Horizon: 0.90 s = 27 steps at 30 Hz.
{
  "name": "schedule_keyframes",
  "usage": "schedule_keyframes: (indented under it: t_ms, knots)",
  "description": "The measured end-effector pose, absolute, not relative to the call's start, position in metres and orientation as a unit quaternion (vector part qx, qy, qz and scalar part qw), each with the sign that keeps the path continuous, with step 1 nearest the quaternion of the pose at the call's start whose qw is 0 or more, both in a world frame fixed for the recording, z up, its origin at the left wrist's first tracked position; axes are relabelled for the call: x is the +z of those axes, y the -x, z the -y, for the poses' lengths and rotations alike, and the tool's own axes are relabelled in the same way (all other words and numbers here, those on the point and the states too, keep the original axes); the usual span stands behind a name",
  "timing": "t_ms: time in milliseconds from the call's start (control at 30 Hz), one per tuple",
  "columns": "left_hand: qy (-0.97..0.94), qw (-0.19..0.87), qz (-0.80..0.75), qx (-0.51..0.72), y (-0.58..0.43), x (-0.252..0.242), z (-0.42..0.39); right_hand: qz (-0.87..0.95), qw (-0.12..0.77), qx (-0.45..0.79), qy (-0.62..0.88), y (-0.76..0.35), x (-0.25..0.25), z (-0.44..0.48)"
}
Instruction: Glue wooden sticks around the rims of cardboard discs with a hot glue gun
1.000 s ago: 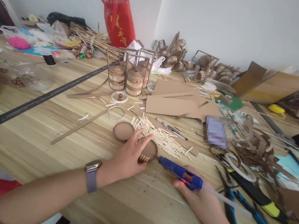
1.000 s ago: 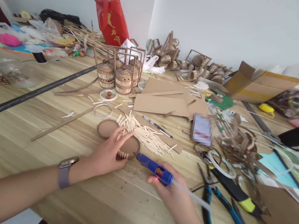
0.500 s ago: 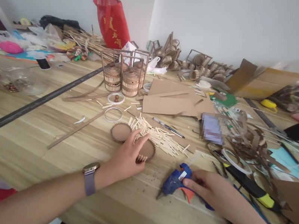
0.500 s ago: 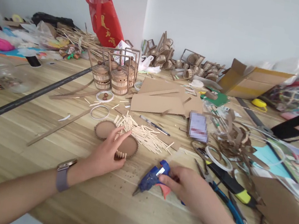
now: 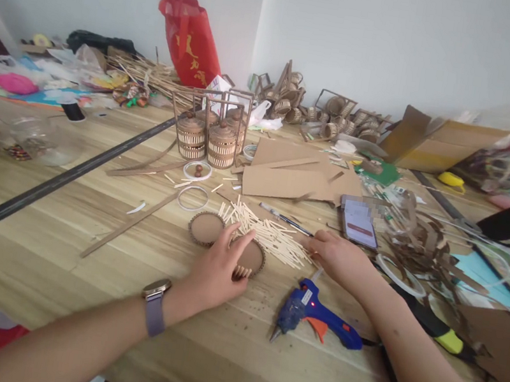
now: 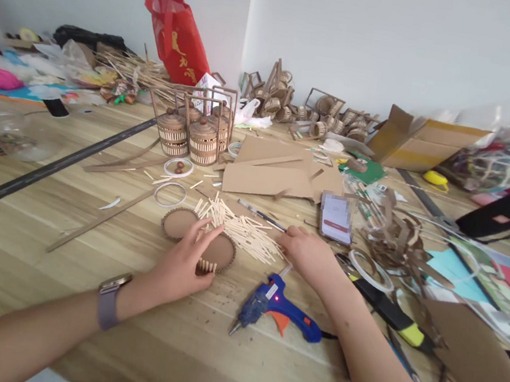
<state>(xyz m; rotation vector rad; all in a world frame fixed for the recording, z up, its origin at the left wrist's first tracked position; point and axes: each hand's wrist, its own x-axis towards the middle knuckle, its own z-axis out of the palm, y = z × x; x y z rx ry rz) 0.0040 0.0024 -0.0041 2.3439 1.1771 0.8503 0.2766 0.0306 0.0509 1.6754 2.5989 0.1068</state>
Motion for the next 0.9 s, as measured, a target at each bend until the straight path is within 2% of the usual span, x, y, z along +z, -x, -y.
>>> schedule_keyframes:
  t_ms: [167, 267, 333, 367, 533, 900]
  knots:
    - [-0.837, 0.185, -0.415, 0.305, -0.004, -0.006, -0.003, -0.837, -0.022, 0.004, -0.546, -0.279, 0.059, -0.031]
    - [-0.838, 0.185, -0.415, 0.303, -0.004, -0.006, -0.003, -0.824, -0.089, -0.036, -0.559, -0.261, 0.07, -0.021]
    - [-0.838, 0.185, -0.416, 0.301, -0.005, -0.006, -0.003, -0.796, -0.194, -0.156, -0.551, -0.239, 0.075, -0.012]
    - [-0.838, 0.184, -0.418, 0.3, -0.005, -0.006, -0.003, -0.79, -0.212, -0.201, -0.539, -0.228, 0.076, -0.008]
    - [-0.835, 0.193, -0.416, 0.304, -0.005, -0.006, -0.004, -0.788, -0.188, -0.29, -0.509, -0.19, 0.068, 0.008]
    - [-0.832, 0.216, -0.415, 0.299, -0.004, -0.004, -0.003, -0.785, -0.161, -0.297, -0.519, -0.188, 0.051, 0.009]
